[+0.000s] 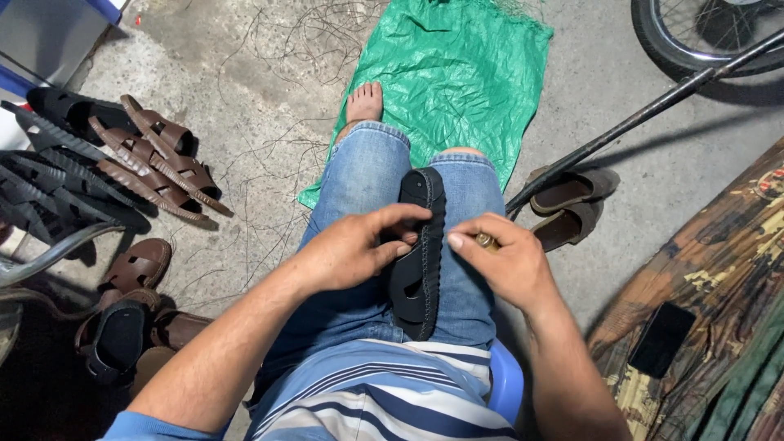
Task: The person sits on a blue plastic chair and sews a black sandal using a needle and thread. They repeatedly push the needle through the sole and pull the thread to stitch the sandal while holding it on their lap.
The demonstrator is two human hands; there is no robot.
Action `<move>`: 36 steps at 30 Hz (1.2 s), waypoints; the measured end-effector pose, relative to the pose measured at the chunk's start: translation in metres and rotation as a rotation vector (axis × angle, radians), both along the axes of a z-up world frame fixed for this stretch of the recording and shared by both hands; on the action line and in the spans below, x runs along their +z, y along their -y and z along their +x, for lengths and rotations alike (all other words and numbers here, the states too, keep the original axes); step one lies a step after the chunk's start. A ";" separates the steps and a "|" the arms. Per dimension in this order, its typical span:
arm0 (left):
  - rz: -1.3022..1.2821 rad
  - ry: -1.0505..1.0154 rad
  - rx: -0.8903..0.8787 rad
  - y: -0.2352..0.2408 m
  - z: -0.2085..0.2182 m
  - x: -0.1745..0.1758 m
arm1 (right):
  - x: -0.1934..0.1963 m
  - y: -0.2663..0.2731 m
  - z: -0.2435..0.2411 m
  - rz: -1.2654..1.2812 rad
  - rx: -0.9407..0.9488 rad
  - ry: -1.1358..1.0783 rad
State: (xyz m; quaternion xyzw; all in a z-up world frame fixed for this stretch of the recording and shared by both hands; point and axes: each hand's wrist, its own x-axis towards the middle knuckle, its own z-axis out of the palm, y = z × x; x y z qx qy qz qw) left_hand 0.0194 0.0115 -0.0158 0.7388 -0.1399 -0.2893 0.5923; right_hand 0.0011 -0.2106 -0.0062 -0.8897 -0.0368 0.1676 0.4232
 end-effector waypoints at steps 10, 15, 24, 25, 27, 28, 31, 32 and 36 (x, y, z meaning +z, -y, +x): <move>0.107 -0.179 0.008 -0.009 -0.001 -0.021 | -0.005 -0.019 0.004 0.585 0.010 0.007; -0.290 -0.402 0.195 0.001 0.003 -0.015 | -0.001 -0.028 0.009 0.071 0.201 0.228; 0.425 -0.078 -0.047 -0.011 0.007 0.028 | 0.012 0.084 0.042 1.090 -1.252 0.049; 0.504 0.027 -0.148 -0.013 0.004 0.023 | 0.012 0.080 0.037 0.606 -1.187 0.277; 0.581 0.131 -0.244 -0.012 0.001 0.022 | 0.000 0.066 0.027 0.124 -1.083 0.479; 0.577 0.113 -0.238 -0.011 0.002 0.027 | -0.011 0.055 0.020 0.212 -0.672 0.492; 0.576 0.128 -0.242 -0.009 0.001 0.033 | -0.021 0.019 0.000 0.123 -0.089 0.534; 0.572 0.162 -0.244 -0.009 0.002 0.033 | -0.019 0.006 -0.004 -0.054 0.093 0.571; 0.035 0.178 -0.229 -0.023 0.000 0.029 | -0.022 0.001 0.000 -0.078 0.051 0.458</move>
